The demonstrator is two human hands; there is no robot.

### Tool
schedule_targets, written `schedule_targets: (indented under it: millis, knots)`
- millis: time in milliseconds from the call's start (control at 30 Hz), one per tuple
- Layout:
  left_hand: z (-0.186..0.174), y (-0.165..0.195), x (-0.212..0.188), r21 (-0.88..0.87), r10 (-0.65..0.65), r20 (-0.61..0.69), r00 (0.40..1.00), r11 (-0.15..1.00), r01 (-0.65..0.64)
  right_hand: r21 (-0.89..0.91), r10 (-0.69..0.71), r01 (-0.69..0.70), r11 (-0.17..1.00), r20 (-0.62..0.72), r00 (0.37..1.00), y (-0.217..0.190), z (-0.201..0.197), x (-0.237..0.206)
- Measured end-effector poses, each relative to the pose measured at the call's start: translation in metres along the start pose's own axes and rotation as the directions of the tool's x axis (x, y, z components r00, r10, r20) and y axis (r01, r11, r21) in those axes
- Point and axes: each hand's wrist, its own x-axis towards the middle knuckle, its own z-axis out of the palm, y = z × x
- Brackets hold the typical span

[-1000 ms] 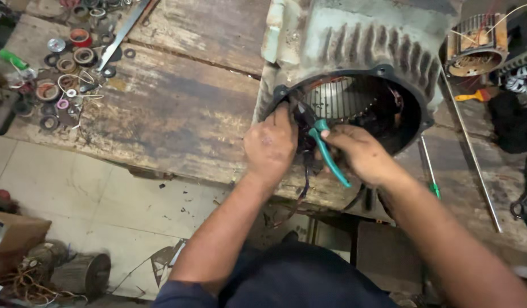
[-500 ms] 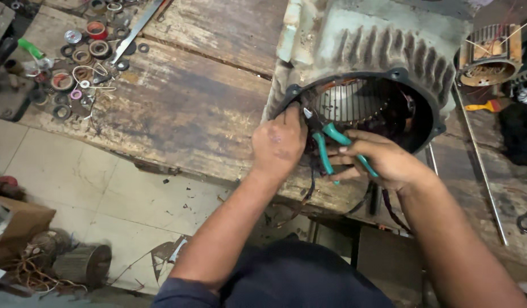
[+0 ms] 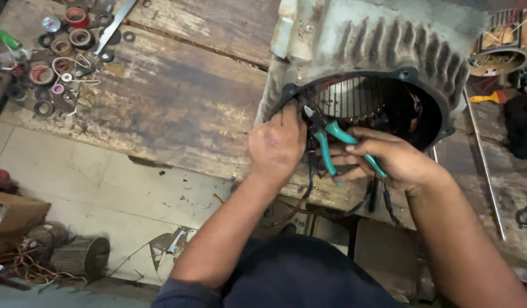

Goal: The person removes burnt copper windings and lead wires from the stator of an electric motor on a workbench. They use pliers and a screwdriver to pry, pull, and cut old wiring out of the motor housing, working the wires loose one at a time and setting them aside.

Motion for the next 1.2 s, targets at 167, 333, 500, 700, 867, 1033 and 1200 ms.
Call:
schedule_targets:
  millis: [167, 333, 500, 700, 867, 1033, 1200]
  knots:
    - [0.003, -0.002, 0.001, 0.004, -0.001, -0.002, 1.000, 1.000, 0.001, 0.049, 0.017, -0.014, 0.999, -0.056, 0.998, 0.000, 0.001, 0.001]
    - [0.002, -0.002, 0.001, 0.002, 0.003, 0.006, 1.000, 1.000, -0.003, -0.051, 0.061, -0.068, 0.996, -0.140, 0.988, -0.010, 0.007, 0.003]
    - [-0.002, -0.004, 0.001, -0.053, 0.020, -0.002, 1.000, 0.998, -0.020, -0.180, 0.040, -0.073, 0.981, -0.180, 0.983, -0.020, 0.017, 0.004]
    - [0.002, -0.007, 0.001, -0.061, 0.013, 0.022, 1.000, 0.998, -0.012, -0.238, 0.039, -0.126, 0.963, -0.337, 0.941, -0.012, 0.024, 0.009]
    - [0.004, -0.009, 0.000, -0.031, 0.033, -0.010, 0.999, 0.999, -0.033, -0.354, -0.097, -0.005, 0.935, -0.270, 0.958, -0.004, 0.027, 0.010]
    - [0.002, -0.009, 0.000, -0.042, 0.042, 0.010, 0.999, 0.998, -0.041, -0.351, -0.080, -0.054, 0.935, -0.357, 0.931, 0.002, 0.034, 0.016]
    - [0.002, -0.007, 0.000, 0.007, 0.031, -0.011, 0.999, 0.999, -0.031, -0.410, -0.224, 0.104, 0.906, -0.256, 0.941, 0.018, 0.038, 0.006]
